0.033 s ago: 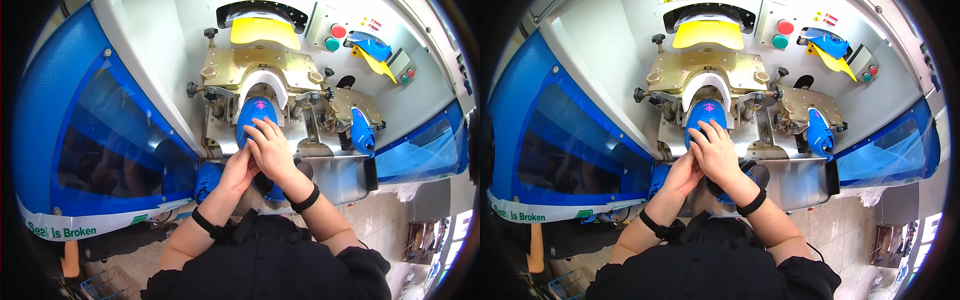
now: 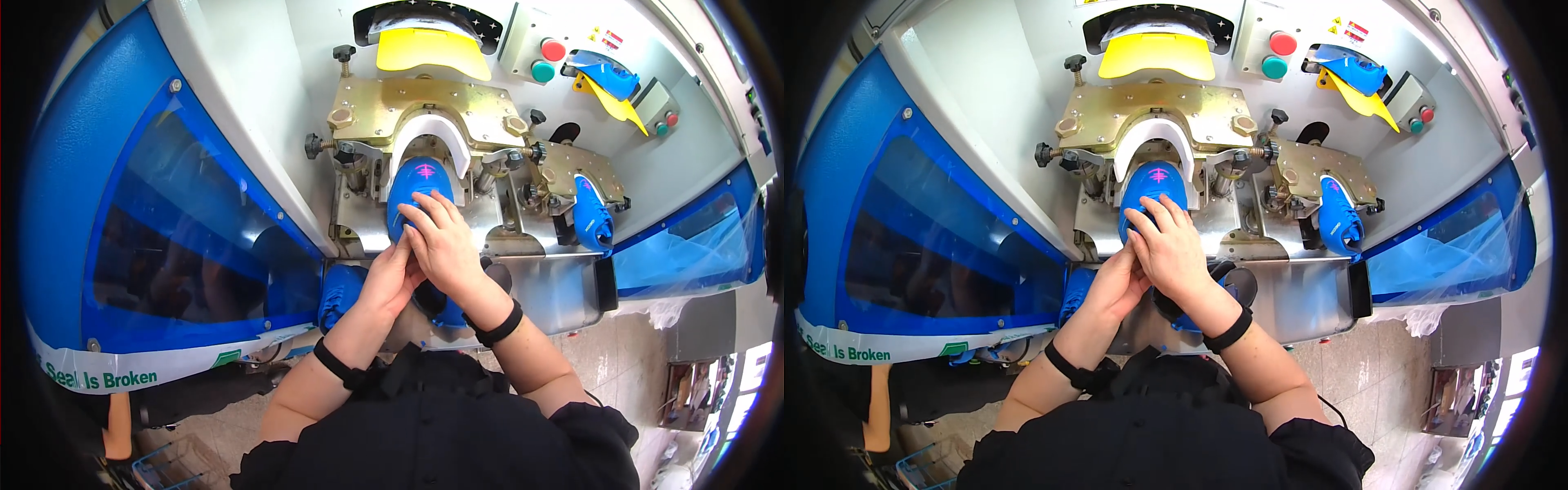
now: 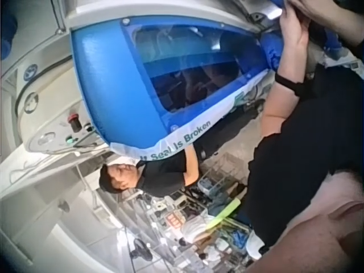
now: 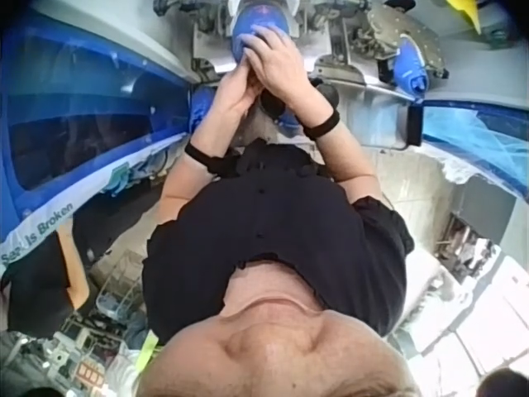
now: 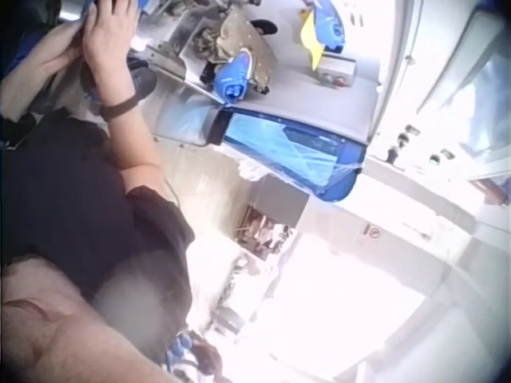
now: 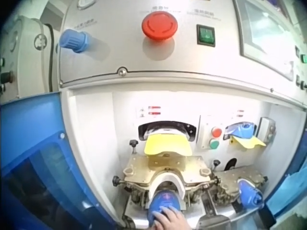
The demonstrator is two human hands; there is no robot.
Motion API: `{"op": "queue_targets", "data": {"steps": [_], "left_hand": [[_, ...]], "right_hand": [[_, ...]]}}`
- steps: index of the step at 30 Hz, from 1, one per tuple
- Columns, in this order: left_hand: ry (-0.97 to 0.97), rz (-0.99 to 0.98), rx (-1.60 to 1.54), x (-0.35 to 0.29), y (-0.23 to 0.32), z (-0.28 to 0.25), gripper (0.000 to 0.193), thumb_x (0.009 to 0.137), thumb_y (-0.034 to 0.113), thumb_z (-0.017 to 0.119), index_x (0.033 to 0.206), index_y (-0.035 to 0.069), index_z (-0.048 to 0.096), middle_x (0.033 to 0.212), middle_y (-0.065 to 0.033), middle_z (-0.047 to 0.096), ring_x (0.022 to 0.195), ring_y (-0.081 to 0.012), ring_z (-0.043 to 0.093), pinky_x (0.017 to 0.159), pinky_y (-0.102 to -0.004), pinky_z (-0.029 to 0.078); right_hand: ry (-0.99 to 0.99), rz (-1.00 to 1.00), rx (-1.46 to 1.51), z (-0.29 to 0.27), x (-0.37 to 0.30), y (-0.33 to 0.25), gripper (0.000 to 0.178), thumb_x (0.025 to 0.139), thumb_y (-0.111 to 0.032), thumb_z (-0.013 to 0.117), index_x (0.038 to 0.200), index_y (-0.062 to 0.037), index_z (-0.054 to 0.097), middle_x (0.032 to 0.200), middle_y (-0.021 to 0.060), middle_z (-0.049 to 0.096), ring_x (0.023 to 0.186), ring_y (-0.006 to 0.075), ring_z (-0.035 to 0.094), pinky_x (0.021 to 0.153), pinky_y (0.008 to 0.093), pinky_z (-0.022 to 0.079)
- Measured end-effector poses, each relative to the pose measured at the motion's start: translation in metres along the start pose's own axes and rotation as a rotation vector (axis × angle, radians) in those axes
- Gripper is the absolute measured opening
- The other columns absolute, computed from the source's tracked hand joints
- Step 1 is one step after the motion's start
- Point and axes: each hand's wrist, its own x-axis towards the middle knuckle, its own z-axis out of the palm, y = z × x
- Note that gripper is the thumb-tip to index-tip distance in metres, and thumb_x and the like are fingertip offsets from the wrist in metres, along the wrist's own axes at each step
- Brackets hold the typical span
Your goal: Operating a shoe-shaping machine to process blue shoe uppers and uppers-on-lasts.
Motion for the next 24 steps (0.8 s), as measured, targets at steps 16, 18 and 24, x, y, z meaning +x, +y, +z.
{"op": "queue_targets", "data": {"steps": [16, 18, 24], "left_hand": [[0.120, -0.021, -0.039, -0.003, 0.000, 0.005, 0.046, 0.095, 0.044, 0.060, 0.119, 0.005, 0.056, 0.108, -0.0065, 0.063, 0.098, -0.0174, 0.063, 0.086, -0.0368, 0.053], [0.137, -0.002, -0.054, -0.002, -0.004, 0.002, 0.044, 0.094, 0.043, 0.062, 0.116, 0.005, 0.058, 0.105, -0.0068, 0.064, 0.096, -0.0176, 0.064, 0.086, -0.0372, 0.053], [0.165, -0.024, -0.094, 0.002, -0.010, -0.006, 0.042, 0.094, 0.042, 0.062, 0.113, 0.005, 0.058, 0.103, -0.0076, 0.064, 0.094, -0.0188, 0.064, 0.084, -0.0373, 0.055]], "right_hand": [[-0.008, 0.003, 0.001, -0.004, 0.004, -0.002, 0.034, 0.087, -0.022, 0.066, 0.118, -0.0114, 0.061, 0.125, 0.0165, 0.057, 0.119, 0.0393, 0.052, 0.100, 0.0466, 0.044], [-0.010, -0.004, -0.011, -0.002, 0.002, -0.001, 0.036, 0.086, -0.024, 0.067, 0.119, -0.0114, 0.060, 0.124, 0.0196, 0.057, 0.118, 0.0406, 0.052, 0.099, 0.0468, 0.044], [-0.057, -0.020, -0.067, -0.006, 0.003, -0.002, 0.037, 0.085, -0.028, 0.069, 0.117, -0.0109, 0.060, 0.125, 0.0238, 0.056, 0.119, 0.0420, 0.051, 0.099, 0.0456, 0.045]]}}
